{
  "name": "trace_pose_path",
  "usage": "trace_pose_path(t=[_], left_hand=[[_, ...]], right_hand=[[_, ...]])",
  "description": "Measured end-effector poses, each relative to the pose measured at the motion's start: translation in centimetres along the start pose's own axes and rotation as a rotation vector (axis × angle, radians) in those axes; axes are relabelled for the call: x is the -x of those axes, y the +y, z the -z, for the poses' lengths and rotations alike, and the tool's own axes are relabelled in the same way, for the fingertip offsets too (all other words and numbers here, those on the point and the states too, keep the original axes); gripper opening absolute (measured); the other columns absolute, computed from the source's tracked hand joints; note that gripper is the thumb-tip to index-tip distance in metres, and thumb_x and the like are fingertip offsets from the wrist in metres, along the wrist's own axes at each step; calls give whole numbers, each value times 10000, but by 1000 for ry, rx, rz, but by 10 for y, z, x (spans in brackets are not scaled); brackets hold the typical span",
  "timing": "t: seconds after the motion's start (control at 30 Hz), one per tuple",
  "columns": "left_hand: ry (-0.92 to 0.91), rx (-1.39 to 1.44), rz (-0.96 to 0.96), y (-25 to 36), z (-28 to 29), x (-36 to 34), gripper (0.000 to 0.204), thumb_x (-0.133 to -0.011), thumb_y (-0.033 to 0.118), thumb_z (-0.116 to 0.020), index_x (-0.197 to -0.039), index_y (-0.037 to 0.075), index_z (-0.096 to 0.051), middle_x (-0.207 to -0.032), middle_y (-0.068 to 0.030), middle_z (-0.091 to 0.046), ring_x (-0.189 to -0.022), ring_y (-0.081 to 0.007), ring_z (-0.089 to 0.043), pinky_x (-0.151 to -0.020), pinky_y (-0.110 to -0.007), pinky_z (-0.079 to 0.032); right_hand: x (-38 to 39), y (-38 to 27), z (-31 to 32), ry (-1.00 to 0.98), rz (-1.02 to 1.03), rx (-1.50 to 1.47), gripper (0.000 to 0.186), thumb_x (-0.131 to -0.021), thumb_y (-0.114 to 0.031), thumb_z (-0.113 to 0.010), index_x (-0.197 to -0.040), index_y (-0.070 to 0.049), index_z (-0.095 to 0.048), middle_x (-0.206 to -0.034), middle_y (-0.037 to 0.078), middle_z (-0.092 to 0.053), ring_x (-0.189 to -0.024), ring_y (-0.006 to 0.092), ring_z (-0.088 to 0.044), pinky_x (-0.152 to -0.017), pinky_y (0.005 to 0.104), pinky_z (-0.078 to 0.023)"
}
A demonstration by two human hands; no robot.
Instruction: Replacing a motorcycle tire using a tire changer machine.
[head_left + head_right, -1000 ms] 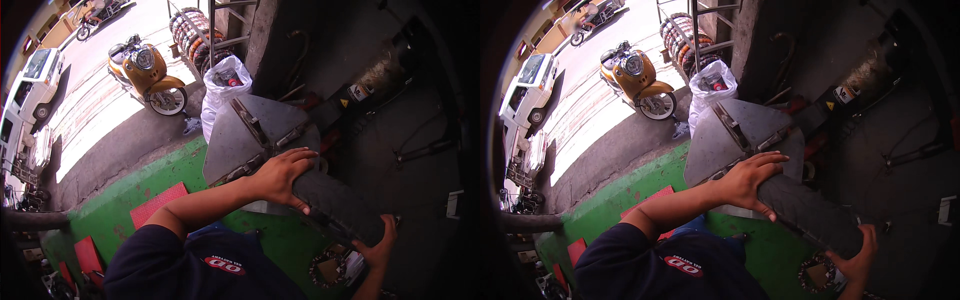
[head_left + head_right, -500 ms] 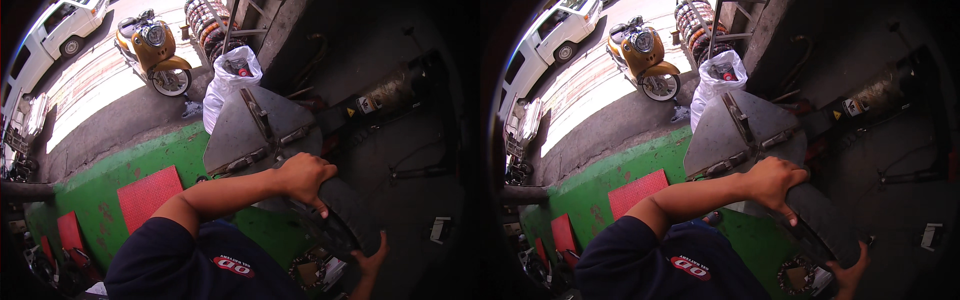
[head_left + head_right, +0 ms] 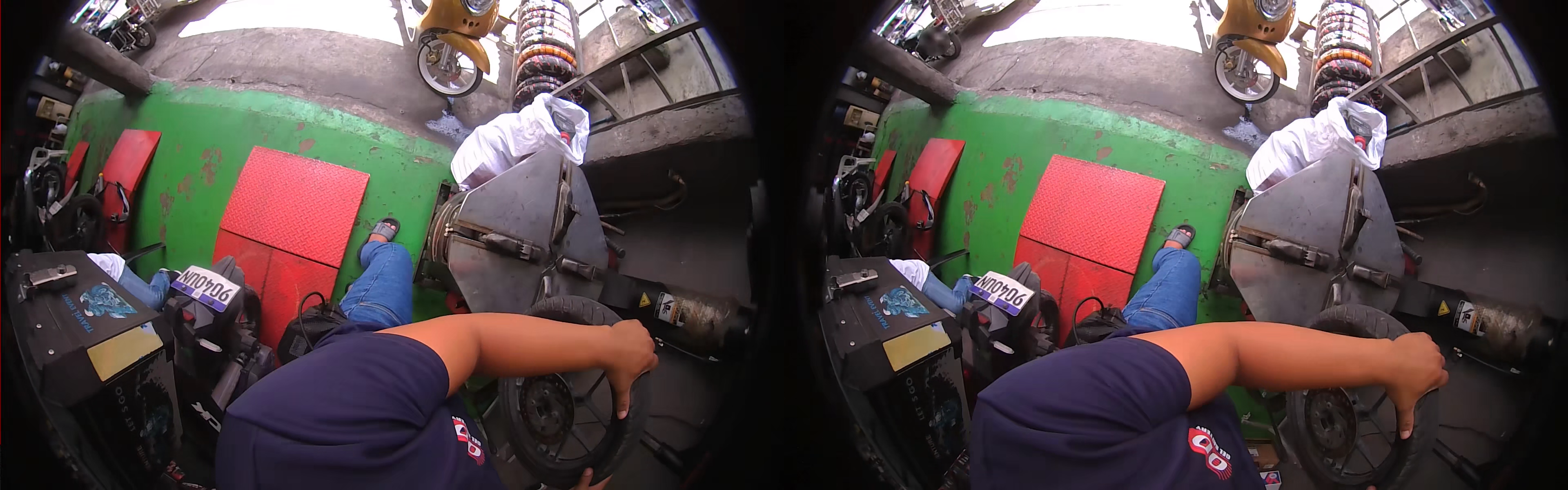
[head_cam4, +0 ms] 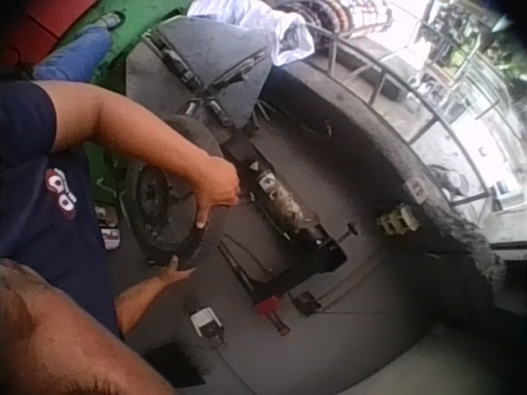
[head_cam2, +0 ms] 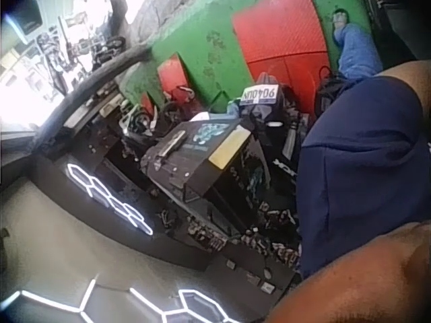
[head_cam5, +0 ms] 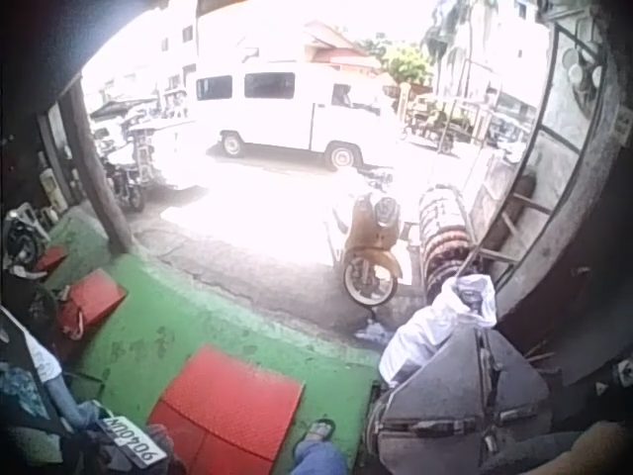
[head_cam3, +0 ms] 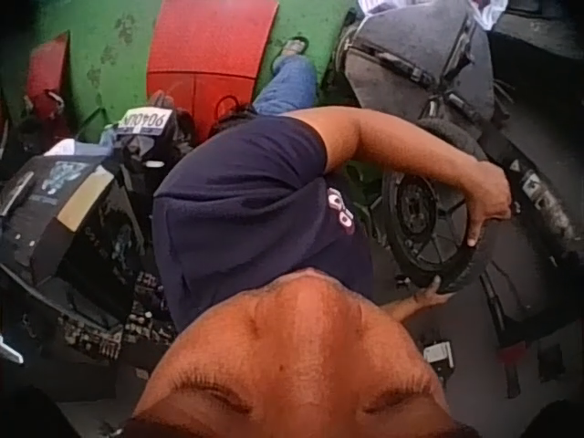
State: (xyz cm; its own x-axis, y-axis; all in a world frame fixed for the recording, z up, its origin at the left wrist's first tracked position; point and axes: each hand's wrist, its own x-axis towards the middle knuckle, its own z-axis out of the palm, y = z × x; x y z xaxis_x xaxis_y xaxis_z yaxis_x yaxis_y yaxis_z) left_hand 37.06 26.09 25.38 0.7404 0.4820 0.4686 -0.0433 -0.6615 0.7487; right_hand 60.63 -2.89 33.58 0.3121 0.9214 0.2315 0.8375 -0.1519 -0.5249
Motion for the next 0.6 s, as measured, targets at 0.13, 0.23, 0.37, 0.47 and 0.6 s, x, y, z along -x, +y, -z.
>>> trace_pose_path(t=[0.13,0.23,0.37,0.47,0.6], left_hand=[[-46,6,31,9,-4,11,950,-470,819,-787,-988,27,-703,-958,-133,-693,-976,-306,-667,-869,-383,-494],[105,-41,-38,16,-9,23,933,-471,800,-793,-978,23,-699,-952,-130,-680,-981,-307,-656,-883,-385,-481],[185,-79,-72,19,-7,34,904,-468,757,-814,-951,6,-674,-927,-130,-661,-968,-316,-648,-879,-396,-483],[199,-108,-31,22,-2,35,888,-491,737,-817,-945,-5,-643,-925,-144,-648,-972,-344,-637,-889,-420,-482],[170,-126,-55,29,4,36,895,-507,729,-816,-973,-12,-629,-955,-153,-645,-978,-354,-634,-889,-427,-484]], right_hand=[[4,10,-1,46,54,-36,825,-805,-389,-793,-1391,106,-490,-1354,269,-580,-1190,385,-586,-1031,490,-437],[9,28,5,92,69,-5,843,-800,-442,-794,-1375,101,-503,-1321,264,-601,-1168,388,-599,-1015,491,-449],[18,64,16,86,-116,27,991,-816,-493,-766,-1508,71,-337,-1482,237,-416,-1384,349,-405,-1137,439,-320],[27,85,20,104,-12,63,952,-845,-486,-725,-1502,85,-339,-1461,233,-437,-1358,354,-431,-1138,427,-317],[39,94,19,137,-8,123,941,-843,-468,-725,-1507,76,-338,-1479,234,-419,-1383,353,-405,-1151,438,-300]])
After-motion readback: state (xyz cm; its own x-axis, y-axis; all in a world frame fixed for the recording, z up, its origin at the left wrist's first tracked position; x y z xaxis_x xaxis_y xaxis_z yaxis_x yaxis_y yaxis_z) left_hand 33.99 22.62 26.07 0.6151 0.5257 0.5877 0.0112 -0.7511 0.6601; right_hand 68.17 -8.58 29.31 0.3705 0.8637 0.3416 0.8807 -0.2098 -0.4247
